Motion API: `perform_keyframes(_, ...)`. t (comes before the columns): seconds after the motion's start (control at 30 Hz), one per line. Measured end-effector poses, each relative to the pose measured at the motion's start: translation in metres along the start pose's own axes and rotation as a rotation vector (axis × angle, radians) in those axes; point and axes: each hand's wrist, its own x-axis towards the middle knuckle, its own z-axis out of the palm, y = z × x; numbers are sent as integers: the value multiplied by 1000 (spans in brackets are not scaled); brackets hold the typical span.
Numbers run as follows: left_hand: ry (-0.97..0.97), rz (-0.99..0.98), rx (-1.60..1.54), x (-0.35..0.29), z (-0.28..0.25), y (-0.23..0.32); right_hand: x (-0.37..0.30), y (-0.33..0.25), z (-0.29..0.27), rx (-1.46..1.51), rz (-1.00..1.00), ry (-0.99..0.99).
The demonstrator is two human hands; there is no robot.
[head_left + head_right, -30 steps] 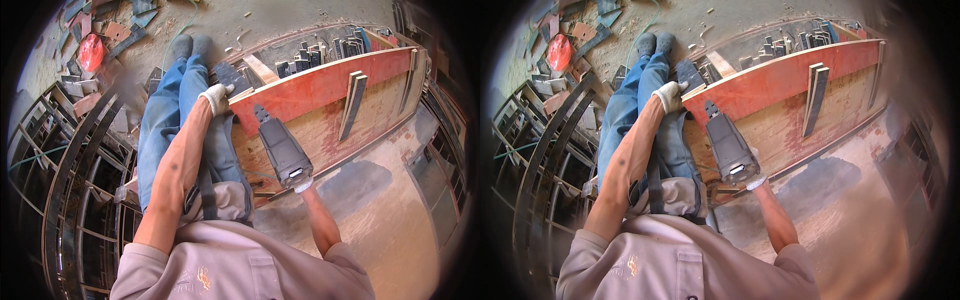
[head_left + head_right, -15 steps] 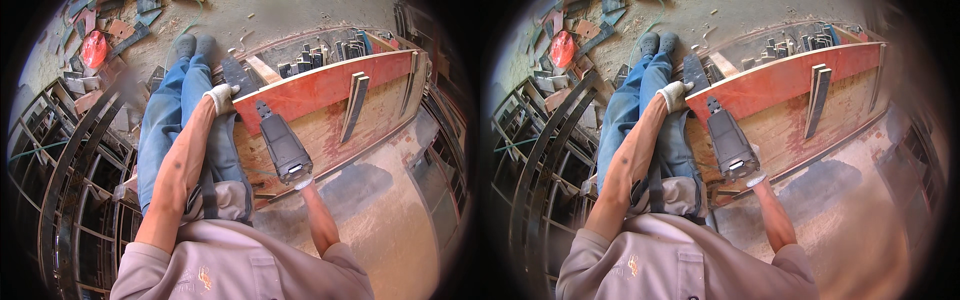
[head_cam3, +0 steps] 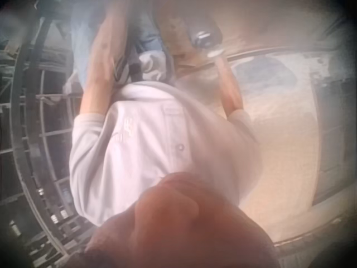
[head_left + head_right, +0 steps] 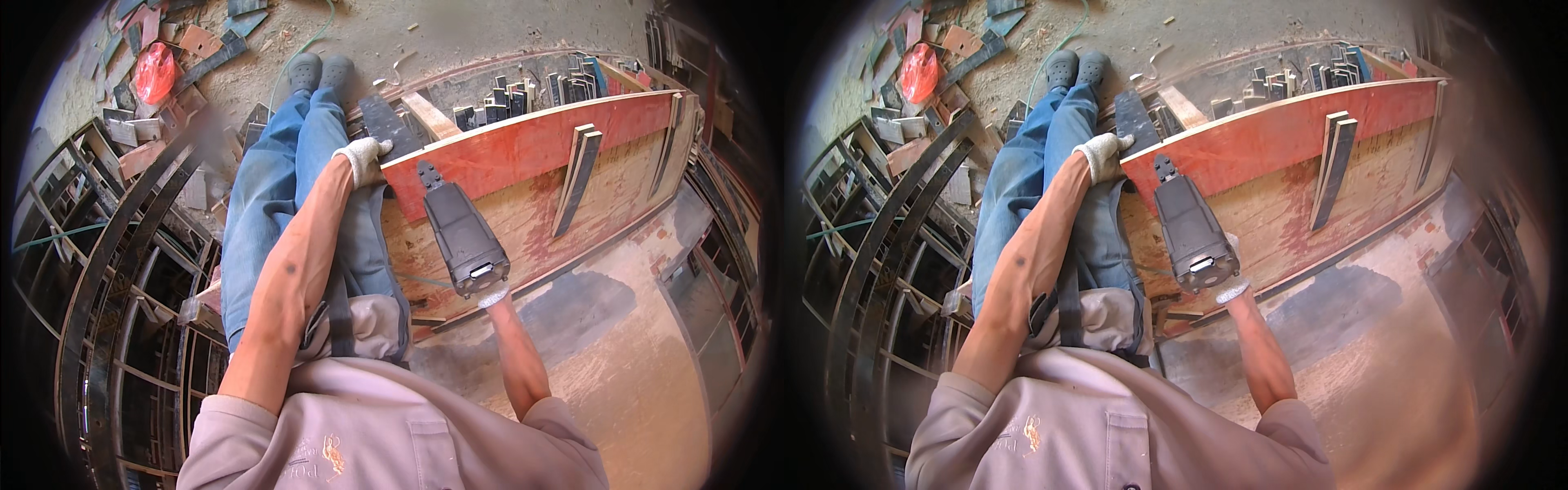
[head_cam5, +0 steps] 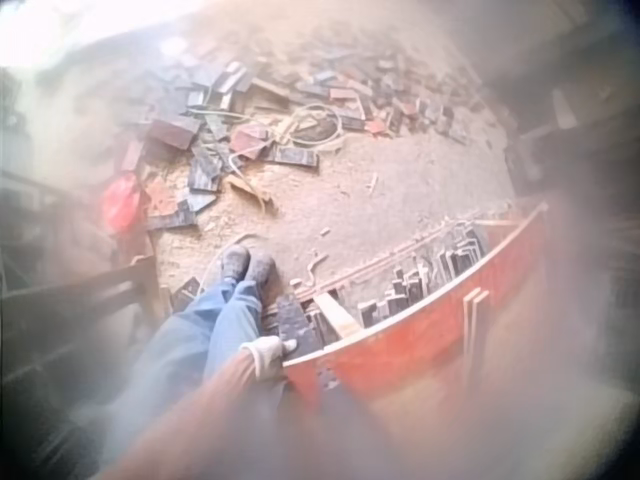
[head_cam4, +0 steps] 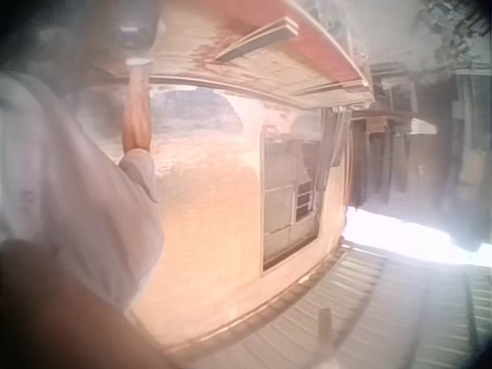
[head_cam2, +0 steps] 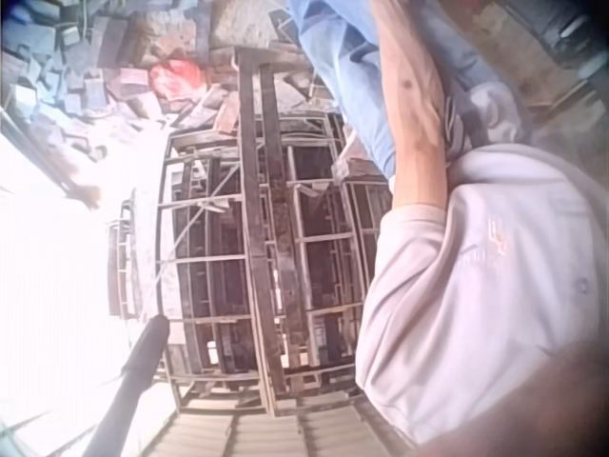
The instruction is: The person assembles a wooden frame by positioning and fastening wooden strips onto a large board using a nail gun. They repeatedly pick up strips, align them, and drive nails to secure them in place.
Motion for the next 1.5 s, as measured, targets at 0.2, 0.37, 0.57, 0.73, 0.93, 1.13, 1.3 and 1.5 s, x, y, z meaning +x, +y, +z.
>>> perform_keyframes(0.2, 9, -14, -45, 0, 1, 0, 5, -2, 1, 9, -13, 7)
perform_keyframes(0.37, 14, -20, -40, -3, 4, 0, 10, 1, 4, 25, -28, 11)
perform_keyframes(0.57, 10, 4, -43, -5, 5, -1, 13, 5, 10, 97, -50, 51)
perform_keyframes(0.73, 7, -2, -22, 0, 1, 0, 14, 0, 8, -13, -95, 45)
perform_keyframes(0.93, 33, -8, -10, -3, 3, -1, 9, 6, 0, -53, 15, -104)
perform_keyframes(1.13, 4, -4, -23, -3, 3, 0, 17, -24, 2, -100, 53, -159)
perform_keyframes(1.3, 0, -27, -48, -2, 3, 0, 26, -32, 11, -57, -92, 11)
perform_keyframes(1.5, -7, -14, -21, -1, 3, 1, 16, -30, 18, 956, 235, 77)
